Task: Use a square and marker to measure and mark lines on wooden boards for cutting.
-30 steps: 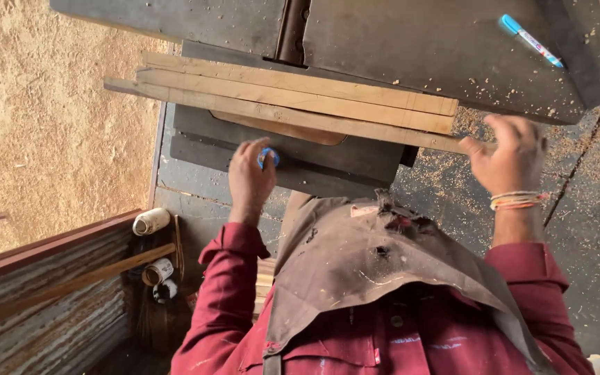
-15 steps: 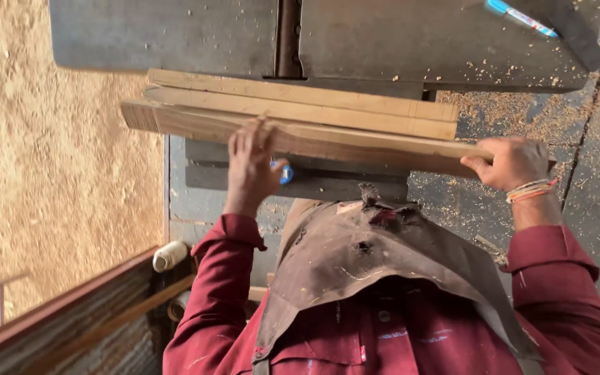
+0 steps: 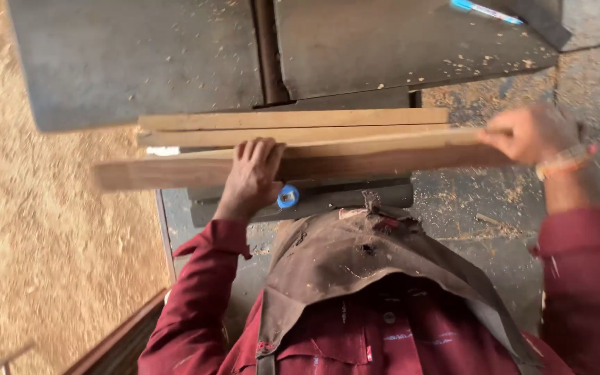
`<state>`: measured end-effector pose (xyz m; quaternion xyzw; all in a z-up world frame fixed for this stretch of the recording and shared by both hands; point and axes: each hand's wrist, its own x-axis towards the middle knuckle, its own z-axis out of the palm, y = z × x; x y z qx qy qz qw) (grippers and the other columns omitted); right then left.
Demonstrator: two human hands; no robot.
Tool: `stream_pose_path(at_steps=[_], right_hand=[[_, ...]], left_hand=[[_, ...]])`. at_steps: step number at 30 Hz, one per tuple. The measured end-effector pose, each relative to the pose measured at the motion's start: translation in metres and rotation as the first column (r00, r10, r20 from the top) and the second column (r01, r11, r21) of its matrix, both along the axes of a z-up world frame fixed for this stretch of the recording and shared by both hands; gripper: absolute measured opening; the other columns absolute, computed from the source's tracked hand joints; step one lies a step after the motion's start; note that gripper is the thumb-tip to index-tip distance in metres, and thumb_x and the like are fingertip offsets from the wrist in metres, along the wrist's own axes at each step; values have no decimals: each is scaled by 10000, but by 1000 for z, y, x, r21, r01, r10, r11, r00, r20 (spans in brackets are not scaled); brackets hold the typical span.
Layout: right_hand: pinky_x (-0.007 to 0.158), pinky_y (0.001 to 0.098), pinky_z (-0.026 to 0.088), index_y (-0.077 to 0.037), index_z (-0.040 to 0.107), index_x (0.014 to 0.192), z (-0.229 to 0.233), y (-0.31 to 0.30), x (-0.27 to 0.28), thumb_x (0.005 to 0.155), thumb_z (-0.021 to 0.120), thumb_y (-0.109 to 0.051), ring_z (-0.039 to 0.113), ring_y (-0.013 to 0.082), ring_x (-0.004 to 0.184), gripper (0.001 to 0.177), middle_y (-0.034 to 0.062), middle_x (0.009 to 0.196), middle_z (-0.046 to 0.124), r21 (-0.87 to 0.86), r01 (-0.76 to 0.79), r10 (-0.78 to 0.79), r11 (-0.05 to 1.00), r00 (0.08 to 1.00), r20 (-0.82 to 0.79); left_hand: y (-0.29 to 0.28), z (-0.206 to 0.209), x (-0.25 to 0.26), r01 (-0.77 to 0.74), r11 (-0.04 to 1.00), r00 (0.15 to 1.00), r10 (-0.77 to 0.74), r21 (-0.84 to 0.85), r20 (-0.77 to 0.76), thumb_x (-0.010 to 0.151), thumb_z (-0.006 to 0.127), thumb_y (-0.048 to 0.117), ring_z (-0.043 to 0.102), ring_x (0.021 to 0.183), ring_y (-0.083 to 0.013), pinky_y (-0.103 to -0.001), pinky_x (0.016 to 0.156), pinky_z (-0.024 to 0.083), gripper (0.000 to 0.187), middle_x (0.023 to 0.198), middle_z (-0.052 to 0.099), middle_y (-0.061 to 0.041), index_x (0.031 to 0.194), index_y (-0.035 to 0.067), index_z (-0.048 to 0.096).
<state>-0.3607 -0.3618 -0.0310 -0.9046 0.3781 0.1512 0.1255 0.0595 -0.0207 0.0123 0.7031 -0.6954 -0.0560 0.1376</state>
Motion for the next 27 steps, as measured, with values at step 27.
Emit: stream_pose_path(at_steps=[27], right_hand=[[660, 495, 482, 34, 659, 1076, -133, -204, 73, 929, 613, -50, 632, 401, 786, 175, 200, 918, 661, -468, 60, 256, 882, 773, 580]], left_hand=[[-91, 19, -80, -401, 907, 914, 406, 129, -19, 766, 840, 240, 489, 1334, -346, -530, 1140, 320, 637, 1361, 567, -138, 1351, 71, 655]])
